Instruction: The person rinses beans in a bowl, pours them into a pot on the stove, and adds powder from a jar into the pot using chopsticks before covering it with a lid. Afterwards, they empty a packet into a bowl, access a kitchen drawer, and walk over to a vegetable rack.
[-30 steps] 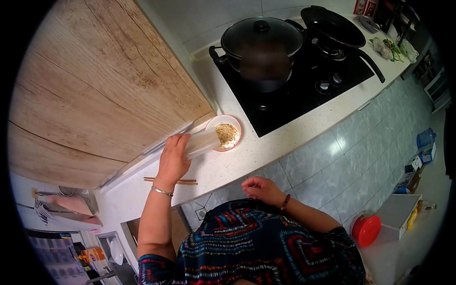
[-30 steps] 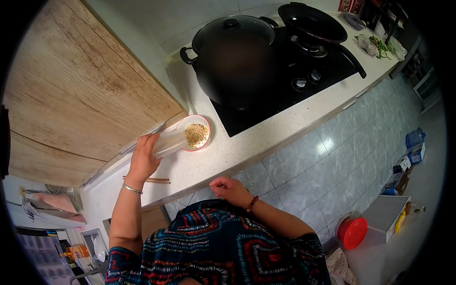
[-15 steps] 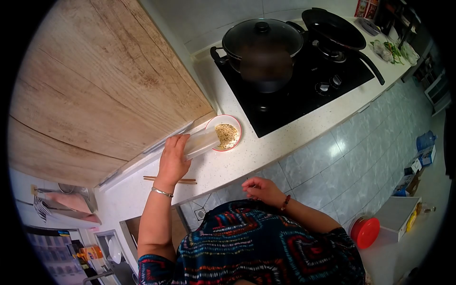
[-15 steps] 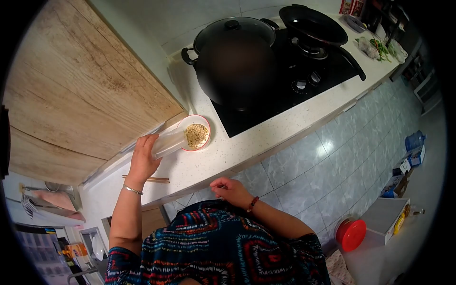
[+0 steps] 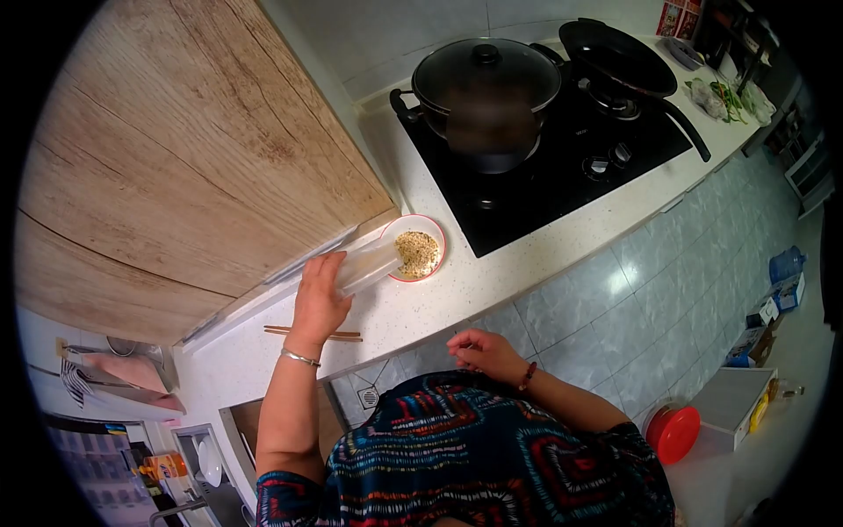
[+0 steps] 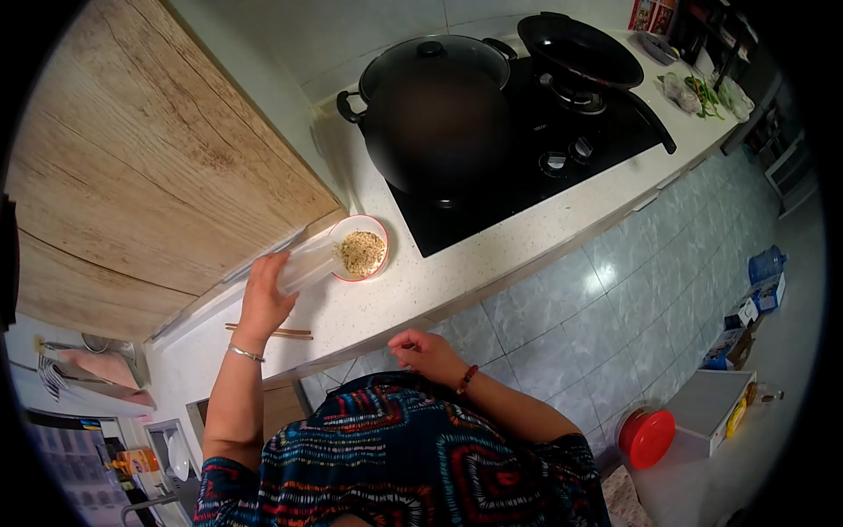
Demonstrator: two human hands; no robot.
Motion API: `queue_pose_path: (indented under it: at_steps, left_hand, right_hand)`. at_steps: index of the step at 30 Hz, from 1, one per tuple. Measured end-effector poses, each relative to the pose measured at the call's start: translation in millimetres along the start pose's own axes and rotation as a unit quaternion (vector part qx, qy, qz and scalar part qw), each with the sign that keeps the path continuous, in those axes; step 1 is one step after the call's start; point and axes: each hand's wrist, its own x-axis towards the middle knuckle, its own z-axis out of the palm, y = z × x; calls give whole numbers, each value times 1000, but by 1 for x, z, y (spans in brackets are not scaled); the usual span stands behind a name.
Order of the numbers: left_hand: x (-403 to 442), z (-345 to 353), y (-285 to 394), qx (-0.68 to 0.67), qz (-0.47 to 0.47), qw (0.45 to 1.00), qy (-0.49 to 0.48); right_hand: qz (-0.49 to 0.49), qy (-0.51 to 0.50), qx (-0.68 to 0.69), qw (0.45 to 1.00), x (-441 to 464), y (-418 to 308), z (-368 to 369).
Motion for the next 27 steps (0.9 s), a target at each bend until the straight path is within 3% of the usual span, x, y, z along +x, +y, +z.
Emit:
queue_pose_path:
  at_steps: [27]
  left_hand:
    - [2,7,3,-32,-30,999,2]
  right_hand:
    - [6,-2,2,1000,2,1,-9]
